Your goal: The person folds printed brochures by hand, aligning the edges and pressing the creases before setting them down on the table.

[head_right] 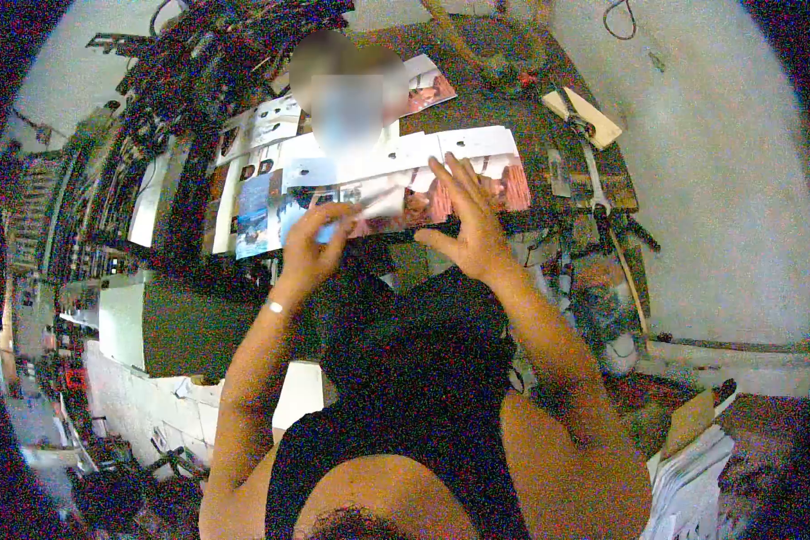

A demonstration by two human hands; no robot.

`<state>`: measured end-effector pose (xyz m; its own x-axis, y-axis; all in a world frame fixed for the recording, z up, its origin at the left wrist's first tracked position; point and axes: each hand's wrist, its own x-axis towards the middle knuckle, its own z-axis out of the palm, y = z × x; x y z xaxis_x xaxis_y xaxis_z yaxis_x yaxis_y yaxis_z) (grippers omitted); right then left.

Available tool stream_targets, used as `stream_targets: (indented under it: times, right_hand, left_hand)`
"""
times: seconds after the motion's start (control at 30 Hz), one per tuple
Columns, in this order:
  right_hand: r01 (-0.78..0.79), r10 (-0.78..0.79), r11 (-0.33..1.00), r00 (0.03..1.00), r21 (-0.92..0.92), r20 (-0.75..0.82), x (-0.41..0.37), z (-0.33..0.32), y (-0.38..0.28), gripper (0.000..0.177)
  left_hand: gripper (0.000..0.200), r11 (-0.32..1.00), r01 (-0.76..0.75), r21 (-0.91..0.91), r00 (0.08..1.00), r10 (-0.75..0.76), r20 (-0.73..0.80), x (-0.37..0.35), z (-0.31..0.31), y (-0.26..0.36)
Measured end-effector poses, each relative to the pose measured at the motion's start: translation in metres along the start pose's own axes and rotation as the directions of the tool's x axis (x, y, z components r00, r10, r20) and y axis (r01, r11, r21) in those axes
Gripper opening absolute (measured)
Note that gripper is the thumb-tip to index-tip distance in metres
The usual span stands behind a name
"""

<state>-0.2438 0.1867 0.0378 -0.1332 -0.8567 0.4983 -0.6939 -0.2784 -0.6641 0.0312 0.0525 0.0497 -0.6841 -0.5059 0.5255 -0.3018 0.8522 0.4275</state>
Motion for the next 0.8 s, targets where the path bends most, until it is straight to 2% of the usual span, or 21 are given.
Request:
stream_targets:
  times: [0.03, 0.07, 0.1, 0.13, 0.2, 0.27, 0.3, 0.4, 0.43, 0.53, 0.57, 0.67, 0.7, 0.8]
  right_hand:
    - [0.032, -0.032, 0.997, 0.999, 0.067, 0.003, 0.008, 0.000, -0.004, 0.101]
    - [0.066, -0.067, 0.989, 0.998, 0.134, 0.006, 0.014, -0.001, -0.011, 0.102]
    - [0.007, -0.019, 0.973, 0.999, 0.230, 0.048, 0.021, -0.006, -0.026, 0.098]
    - [-0.138, 0.089, 0.882, 0.988, 0.450, 0.129, 0.023, -0.001, -0.029, 0.084]
    - [-0.429, 0.219, 0.668, 0.894, 0.609, 0.390, 0.029, 0.003, -0.018, 0.071]
    - [-0.449, 0.264, 0.623, 0.892, 0.641, 0.368, 0.026, 0.006, -0.022, 0.065]
    - [-0.459, 0.289, 0.599, 0.888, 0.657, 0.356, 0.025, 0.007, -0.028, 0.063]
    - [-0.392, 0.240, 0.556, 0.920, 0.733, 0.310, 0.018, 0.015, -0.035, 0.065]
    - [-0.416, 0.252, 0.618, 0.909, 0.667, 0.333, 0.016, 0.018, -0.028, 0.067]
    - [-0.427, 0.353, 0.615, 0.901, 0.663, 0.253, 0.018, 0.024, -0.028, 0.068]
    - [-0.403, 0.363, 0.627, 0.908, 0.666, 0.208, 0.020, 0.023, -0.031, 0.059]
    - [-0.392, 0.373, 0.606, 0.909, 0.692, 0.188, 0.018, 0.027, -0.017, 0.047]
    - [-0.369, 0.381, 0.613, 0.913, 0.699, 0.148, 0.017, 0.029, -0.018, 0.040]
    - [-0.253, 0.308, 0.712, 0.951, 0.655, 0.032, 0.013, 0.034, -0.006, 0.033]
  left_hand:
    - [0.029, 0.903, 0.240, -0.357, 0.962, -0.271, -0.039, 0.007, -0.010, 0.020]
    - [0.027, 0.816, 0.321, -0.481, 0.926, -0.376, -0.021, 0.016, -0.024, 0.031]
    - [0.028, 0.771, 0.326, -0.547, 0.911, -0.411, -0.036, 0.024, -0.033, 0.043]
    - [0.029, 0.723, 0.325, -0.609, 0.894, -0.445, -0.051, 0.029, -0.037, 0.051]
    - [0.032, 0.619, 0.373, -0.692, 0.850, -0.527, -0.013, 0.029, -0.038, 0.052]
    - [0.033, 0.535, 0.444, -0.719, 0.797, -0.602, 0.044, 0.026, -0.038, 0.054]
    - [0.035, 0.506, 0.466, -0.726, 0.785, -0.615, 0.075, 0.025, -0.038, 0.057]
    - [0.039, 0.562, 0.444, -0.698, 0.790, -0.613, 0.008, 0.017, -0.024, 0.056]
    - [0.052, 0.546, 0.341, -0.766, 0.818, -0.574, -0.045, 0.016, -0.015, 0.052]
    - [0.068, 0.475, 0.315, -0.822, 0.848, -0.530, 0.018, 0.009, -0.011, 0.059]
    - [0.075, 0.453, 0.267, -0.851, 0.865, -0.502, 0.004, 0.007, -0.009, 0.065]
    - [0.069, 0.471, 0.439, -0.765, 0.852, -0.487, 0.190, -0.007, 0.001, 0.060]
    - [0.061, 0.474, 0.461, -0.750, 0.858, -0.454, 0.241, -0.009, 0.003, 0.056]
    - [0.064, 0.380, 0.531, -0.758, 0.824, -0.441, 0.356, -0.014, 0.014, 0.048]
